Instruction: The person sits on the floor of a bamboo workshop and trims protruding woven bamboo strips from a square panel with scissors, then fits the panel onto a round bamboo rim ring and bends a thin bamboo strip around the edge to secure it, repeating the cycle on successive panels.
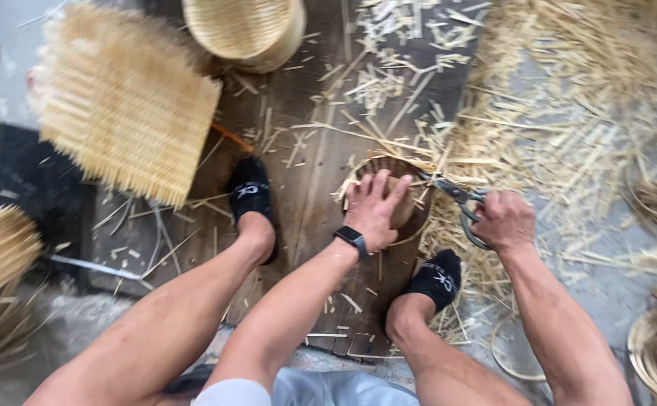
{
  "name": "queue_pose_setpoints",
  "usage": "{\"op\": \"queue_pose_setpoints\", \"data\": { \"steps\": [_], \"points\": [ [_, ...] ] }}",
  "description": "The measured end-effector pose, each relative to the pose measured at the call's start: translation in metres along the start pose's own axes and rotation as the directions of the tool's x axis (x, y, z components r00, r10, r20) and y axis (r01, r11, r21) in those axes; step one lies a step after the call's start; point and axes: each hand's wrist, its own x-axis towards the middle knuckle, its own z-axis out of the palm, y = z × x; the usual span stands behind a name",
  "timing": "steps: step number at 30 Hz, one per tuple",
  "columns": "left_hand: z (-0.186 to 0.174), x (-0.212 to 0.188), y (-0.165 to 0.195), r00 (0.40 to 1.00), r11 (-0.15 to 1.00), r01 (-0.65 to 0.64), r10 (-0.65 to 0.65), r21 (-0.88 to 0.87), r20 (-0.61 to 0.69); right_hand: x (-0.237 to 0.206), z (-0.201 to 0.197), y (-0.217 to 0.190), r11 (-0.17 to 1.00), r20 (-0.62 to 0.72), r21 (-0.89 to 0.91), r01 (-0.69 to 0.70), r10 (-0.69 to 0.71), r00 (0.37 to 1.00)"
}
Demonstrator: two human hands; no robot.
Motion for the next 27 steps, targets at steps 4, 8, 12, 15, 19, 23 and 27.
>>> {"op": "queue_pose_setpoints", "data": {
  "steps": [4,8,12,15,19,23,27],
  "points": [
    [-0.001,0.01,-0.001,0.991,0.996,-0.089,0.089,-0.007,0.104,0.005,-0.005,-0.001,0.992,-0.045,-0.106,0.074,-0.079,0.996],
    [-0.006,0.016,-0.003,0.971,0.982,-0.183,0.173,0.046,0.166,0.009,-0.007,0.004,0.986,0.161,-0.168,-0.004,0.032,0.987],
    [0.002,0.014,0.009,0.99,0.994,-0.109,0.107,0.017,0.087,0.007,-0.008,0.007,0.994,0.137,-0.111,0.024,-0.008,0.991],
    [0.005,0.018,0.016,0.986,0.992,-0.111,0.101,0.064,0.134,0.006,-0.008,0.005,0.992,-0.06,-0.088,0.089,-0.094,0.994],
    [-0.004,0.021,0.011,0.941,0.945,-0.292,0.257,0.146,0.219,0.008,-0.012,0.005,0.992,0.239,-0.125,-0.011,0.041,0.97],
    [0.002,0.006,0.024,0.956,0.993,-0.113,0.096,-0.046,-0.277,0.008,-0.021,0.008,0.996,0.243,-0.092,-0.008,0.03,0.97],
    [0.02,-0.002,0.042,0.918,0.912,0.31,-0.36,-0.269,-0.164,0.011,-0.018,-0.001,0.996,0.111,-0.082,0.046,-0.037,0.993]
  ]
}}
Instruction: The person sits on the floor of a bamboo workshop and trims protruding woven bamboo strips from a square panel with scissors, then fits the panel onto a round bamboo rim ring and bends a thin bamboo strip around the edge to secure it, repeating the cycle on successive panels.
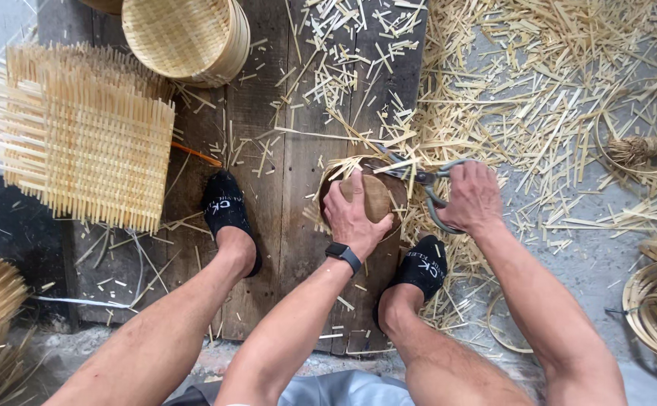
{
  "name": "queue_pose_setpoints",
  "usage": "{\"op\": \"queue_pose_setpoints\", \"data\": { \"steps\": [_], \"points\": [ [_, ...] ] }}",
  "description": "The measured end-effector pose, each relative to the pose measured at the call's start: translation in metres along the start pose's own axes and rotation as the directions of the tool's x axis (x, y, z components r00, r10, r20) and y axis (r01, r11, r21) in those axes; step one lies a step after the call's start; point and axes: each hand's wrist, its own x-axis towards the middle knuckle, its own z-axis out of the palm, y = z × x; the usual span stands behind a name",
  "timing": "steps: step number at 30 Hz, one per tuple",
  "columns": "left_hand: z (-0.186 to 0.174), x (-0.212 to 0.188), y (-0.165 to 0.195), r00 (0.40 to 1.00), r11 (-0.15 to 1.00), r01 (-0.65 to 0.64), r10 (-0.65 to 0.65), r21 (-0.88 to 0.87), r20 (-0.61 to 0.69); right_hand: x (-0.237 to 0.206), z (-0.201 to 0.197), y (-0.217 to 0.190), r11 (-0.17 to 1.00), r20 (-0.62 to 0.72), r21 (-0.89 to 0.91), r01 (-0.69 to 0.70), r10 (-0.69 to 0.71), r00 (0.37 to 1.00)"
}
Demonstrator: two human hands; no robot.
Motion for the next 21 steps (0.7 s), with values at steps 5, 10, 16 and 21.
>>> {"op": "queue_pose_setpoints", "data": {
  "steps": [5,10,16,21],
  "points": [
    [-0.006,0.009,-0.013,0.967,0.962,-0.252,0.244,0.11,0.077,0.0,0.007,0.008,0.996,0.182,-0.043,-0.074,0.081,0.98],
    [-0.01,0.011,-0.006,0.993,0.993,-0.114,0.113,0.034,0.028,-0.006,0.012,0.01,0.999,0.029,-0.038,0.009,-0.008,1.0],
    [-0.018,0.019,-0.01,0.95,0.959,-0.256,0.226,0.121,0.216,-0.003,0.01,0.001,0.996,0.145,-0.074,-0.043,0.053,0.988],
    [-0.032,0.032,-0.015,0.874,0.909,-0.402,0.343,0.114,0.344,-0.002,0.011,0.006,0.999,-0.044,-0.03,0.017,-0.019,0.999]
  ]
}}
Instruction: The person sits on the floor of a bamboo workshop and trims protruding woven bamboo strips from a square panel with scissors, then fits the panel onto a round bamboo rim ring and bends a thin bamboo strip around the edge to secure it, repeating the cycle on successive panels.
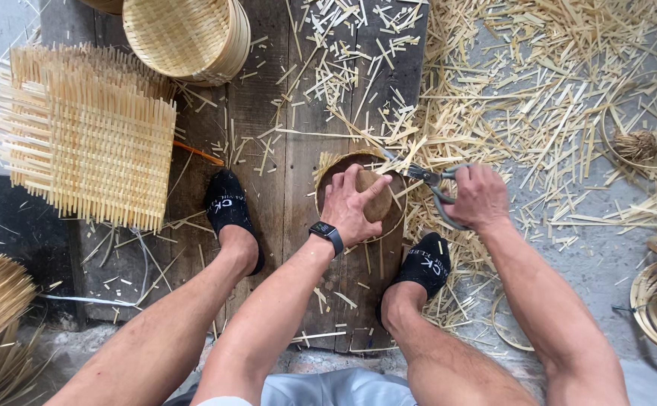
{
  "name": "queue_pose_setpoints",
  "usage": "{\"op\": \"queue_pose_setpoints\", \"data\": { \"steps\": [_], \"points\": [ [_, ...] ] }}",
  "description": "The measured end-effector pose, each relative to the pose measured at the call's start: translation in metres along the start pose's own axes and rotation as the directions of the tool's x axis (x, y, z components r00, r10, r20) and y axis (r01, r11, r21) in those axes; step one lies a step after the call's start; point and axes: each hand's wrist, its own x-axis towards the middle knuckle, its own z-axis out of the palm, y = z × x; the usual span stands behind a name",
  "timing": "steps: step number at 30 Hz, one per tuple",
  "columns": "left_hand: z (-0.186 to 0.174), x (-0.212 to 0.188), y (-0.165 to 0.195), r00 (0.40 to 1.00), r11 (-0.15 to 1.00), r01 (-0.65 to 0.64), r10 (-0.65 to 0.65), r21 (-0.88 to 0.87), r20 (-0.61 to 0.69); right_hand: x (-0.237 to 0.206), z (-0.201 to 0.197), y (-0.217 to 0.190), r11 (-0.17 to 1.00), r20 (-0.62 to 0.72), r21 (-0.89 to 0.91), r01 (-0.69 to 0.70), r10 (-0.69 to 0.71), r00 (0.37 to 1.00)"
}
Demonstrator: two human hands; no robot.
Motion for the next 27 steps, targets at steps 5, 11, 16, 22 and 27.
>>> {"op": "queue_pose_setpoints", "data": {
  "steps": [5,11,16,22,27],
  "points": [
    [-0.009,0.004,-0.001,0.981,0.99,-0.119,0.106,0.076,0.165,-0.004,0.007,0.001,0.999,0.169,-0.015,-0.052,0.054,0.984],
    [0.022,-0.002,0.025,0.914,0.962,0.22,-0.261,-0.162,-0.31,-0.007,0.008,0.006,0.999,0.057,0.035,-0.02,0.018,0.998],
    [0.024,0.0,0.02,0.985,0.989,0.146,-0.148,-0.025,-0.091,0.0,0.01,0.003,0.995,0.216,-0.065,-0.078,0.091,0.972],
    [0.028,-0.001,0.028,0.952,0.967,0.252,-0.256,-0.045,-0.169,-0.006,0.009,0.007,0.998,0.046,0.067,-0.007,0.004,0.999],
    [0.023,-0.001,0.015,0.992,0.996,0.084,-0.079,0.042,-0.102,-0.006,0.017,0.001,0.996,0.163,-0.079,-0.046,0.059,0.985]
  ]
}}
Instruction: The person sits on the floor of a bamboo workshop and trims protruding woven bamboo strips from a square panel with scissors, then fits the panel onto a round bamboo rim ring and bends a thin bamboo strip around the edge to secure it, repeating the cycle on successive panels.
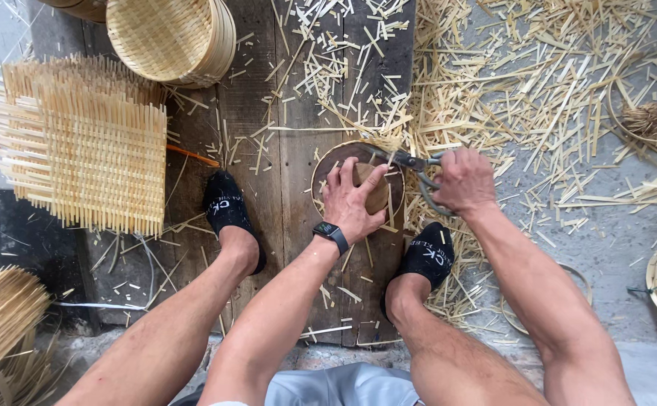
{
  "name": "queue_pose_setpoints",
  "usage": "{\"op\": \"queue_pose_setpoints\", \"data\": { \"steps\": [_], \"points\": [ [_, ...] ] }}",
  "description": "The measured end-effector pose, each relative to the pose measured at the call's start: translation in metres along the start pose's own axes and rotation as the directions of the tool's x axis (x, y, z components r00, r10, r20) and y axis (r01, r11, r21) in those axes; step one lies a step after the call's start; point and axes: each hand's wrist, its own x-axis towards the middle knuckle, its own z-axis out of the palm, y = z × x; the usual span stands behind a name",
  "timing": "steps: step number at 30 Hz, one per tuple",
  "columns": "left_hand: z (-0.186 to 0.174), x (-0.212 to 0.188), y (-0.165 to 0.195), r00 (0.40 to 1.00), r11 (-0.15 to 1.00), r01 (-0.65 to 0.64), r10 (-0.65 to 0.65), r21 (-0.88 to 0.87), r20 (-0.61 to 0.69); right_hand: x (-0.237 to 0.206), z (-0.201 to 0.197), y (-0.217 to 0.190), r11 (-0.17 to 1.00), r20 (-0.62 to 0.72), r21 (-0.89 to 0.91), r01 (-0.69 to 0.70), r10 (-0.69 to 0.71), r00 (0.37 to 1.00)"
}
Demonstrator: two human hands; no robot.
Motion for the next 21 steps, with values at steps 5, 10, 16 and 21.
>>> {"op": "queue_pose_setpoints", "data": {
  "steps": [5,10,16,21],
  "points": [
    [-0.007,0.002,-0.001,0.997,0.997,0.064,-0.063,-0.031,0.036,-0.003,0.0,0.008,0.995,0.019,0.104,0.004,-0.006,1.0],
    [-0.013,0.008,-0.003,0.982,0.993,-0.119,0.115,0.019,0.15,0.002,-0.003,0.002,0.993,-0.168,0.102,0.05,-0.032,0.985],
    [-0.023,0.018,-0.02,0.916,0.951,-0.307,0.282,0.045,0.284,0.001,-0.018,0.008,0.987,0.078,0.162,-0.009,-0.003,0.997],
    [-0.029,0.026,-0.015,0.818,0.902,-0.429,0.367,0.046,0.443,0.007,-0.017,0.001,0.99,-0.081,0.127,0.064,-0.054,0.995]
  ]
}}
